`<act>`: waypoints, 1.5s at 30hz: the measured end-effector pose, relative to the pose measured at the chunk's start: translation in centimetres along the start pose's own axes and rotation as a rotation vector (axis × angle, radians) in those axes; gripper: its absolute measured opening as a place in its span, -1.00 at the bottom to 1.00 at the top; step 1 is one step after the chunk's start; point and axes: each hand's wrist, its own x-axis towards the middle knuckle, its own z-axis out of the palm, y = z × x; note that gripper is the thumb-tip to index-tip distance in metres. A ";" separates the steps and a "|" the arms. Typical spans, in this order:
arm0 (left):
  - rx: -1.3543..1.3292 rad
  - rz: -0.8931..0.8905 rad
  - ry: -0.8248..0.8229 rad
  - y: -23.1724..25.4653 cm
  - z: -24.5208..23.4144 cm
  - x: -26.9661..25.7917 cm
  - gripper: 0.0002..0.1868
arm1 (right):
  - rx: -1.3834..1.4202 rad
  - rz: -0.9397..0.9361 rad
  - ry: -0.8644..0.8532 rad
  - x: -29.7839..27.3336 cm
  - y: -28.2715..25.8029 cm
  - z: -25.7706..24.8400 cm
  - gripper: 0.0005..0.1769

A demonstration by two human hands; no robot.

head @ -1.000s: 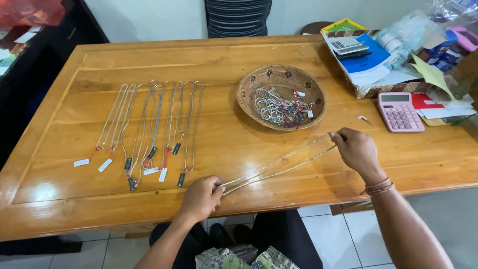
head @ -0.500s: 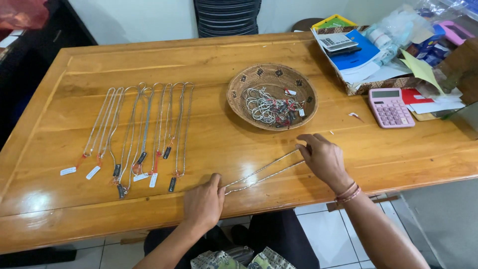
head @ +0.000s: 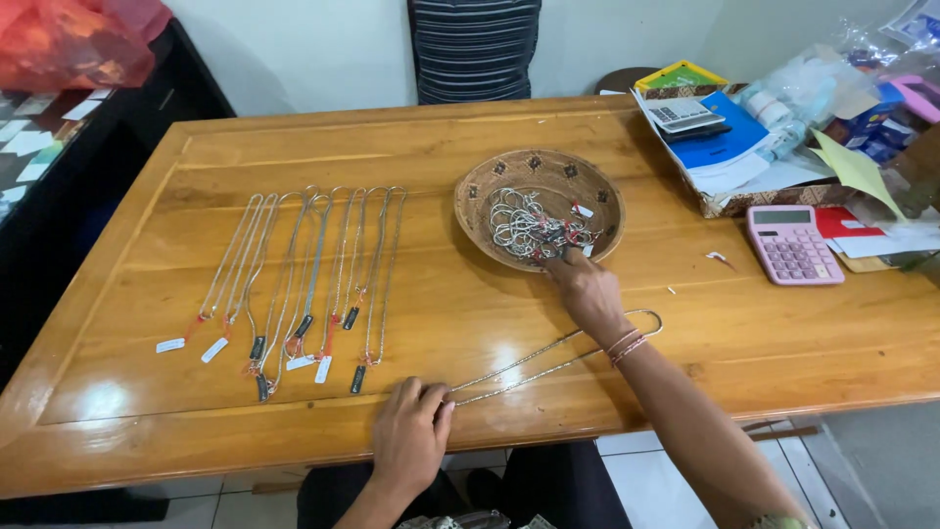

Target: Untangling and laying out silver chain necklaces on a wooden table

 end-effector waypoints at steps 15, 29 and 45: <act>-0.031 -0.001 0.164 -0.1 -2.4 -1.3 -0.69 | 0.313 0.191 -0.080 -3.0 -6.2 -5.6 -0.80; -0.029 0.051 0.094 -0.9 -2.3 -1.5 -0.70 | 0.213 0.794 -0.186 -10.2 -5.3 -9.6 -0.71; 0.063 0.068 0.042 -1.0 -0.5 -3.4 -0.54 | 0.905 0.406 -0.266 -6.7 -15.7 -7.2 -0.83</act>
